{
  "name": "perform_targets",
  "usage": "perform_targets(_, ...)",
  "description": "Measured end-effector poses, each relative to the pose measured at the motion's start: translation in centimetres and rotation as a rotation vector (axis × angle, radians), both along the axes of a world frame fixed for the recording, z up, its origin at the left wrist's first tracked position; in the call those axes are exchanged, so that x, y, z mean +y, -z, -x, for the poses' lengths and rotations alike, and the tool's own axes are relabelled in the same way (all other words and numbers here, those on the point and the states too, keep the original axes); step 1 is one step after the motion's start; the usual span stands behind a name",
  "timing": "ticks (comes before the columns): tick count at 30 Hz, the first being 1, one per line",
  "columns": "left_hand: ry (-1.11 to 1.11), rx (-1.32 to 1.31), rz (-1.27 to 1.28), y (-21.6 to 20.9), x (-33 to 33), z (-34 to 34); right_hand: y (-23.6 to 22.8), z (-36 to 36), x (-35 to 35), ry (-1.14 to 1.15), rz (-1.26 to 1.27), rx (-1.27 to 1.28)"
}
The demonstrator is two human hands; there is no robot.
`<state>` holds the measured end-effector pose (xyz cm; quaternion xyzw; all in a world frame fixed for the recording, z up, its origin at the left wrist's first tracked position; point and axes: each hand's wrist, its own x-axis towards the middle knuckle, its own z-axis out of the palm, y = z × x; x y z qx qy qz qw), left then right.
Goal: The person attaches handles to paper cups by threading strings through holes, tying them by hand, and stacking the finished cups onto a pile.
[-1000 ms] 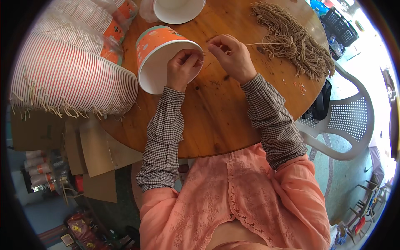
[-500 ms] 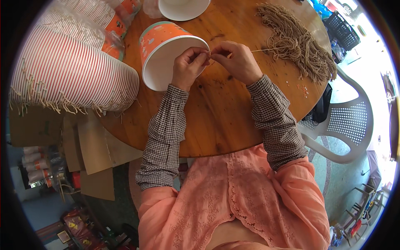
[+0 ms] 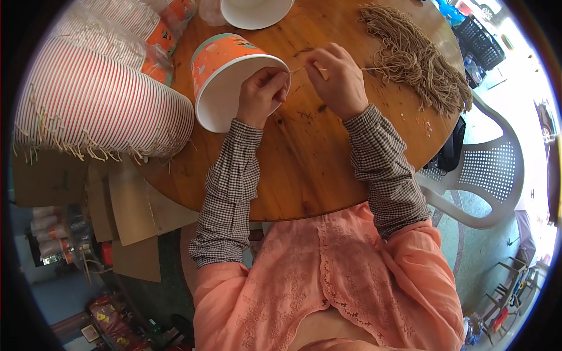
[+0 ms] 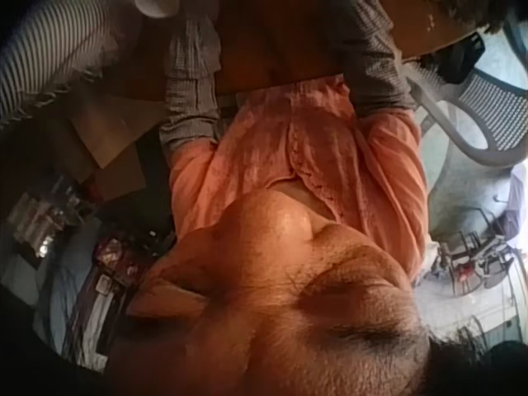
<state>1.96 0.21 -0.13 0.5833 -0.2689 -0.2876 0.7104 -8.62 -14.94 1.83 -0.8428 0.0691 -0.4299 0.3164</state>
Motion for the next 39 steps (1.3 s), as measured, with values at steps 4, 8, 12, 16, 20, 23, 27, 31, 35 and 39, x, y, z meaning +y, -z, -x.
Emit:
perform_targets(4,0.033,0.369,0.182,-0.2,0.3,0.0,-0.4,0.2,0.7,-0.075,0.234,-0.001)
perform_targets(8,0.100,0.393,0.270,-0.3,0.2,0.3,-0.8,0.3,0.9,-0.215,0.228,-0.026)
perform_targets(12,0.029,0.343,0.179,-0.7,-0.4,1.4,-1.1,0.5,0.8,-0.282,0.142,-0.040)
perform_targets(16,0.120,0.066,0.086,-0.3,-0.5,1.6,-1.0,0.6,0.6,-0.254,0.029,-0.011)
perform_targets(20,0.100,0.052,-0.007,-0.5,-0.4,1.9,-1.1,0.6,0.3,-0.285,-0.271,0.136)
perform_targets(23,0.075,0.133,0.055,-0.6,-0.5,2.1,-0.2,0.0,-0.5,-0.331,-0.467,0.128)
perform_targets(27,0.017,0.247,0.145,-0.4,-0.2,1.6,-0.4,0.1,-0.8,-0.341,-0.561,0.200)
perform_targets(31,-0.005,0.295,0.192,-0.4,-0.2,1.6,0.0,0.0,-0.3,-0.452,-0.517,0.180)
perform_targets(35,-0.023,0.252,0.178,-0.3,-0.4,1.8,-0.7,0.4,1.0,-0.312,-0.335,0.190)
perform_targets(39,-0.110,0.277,0.169,-0.6,-0.8,2.2,0.0,0.4,1.2,-0.176,0.037,0.066)
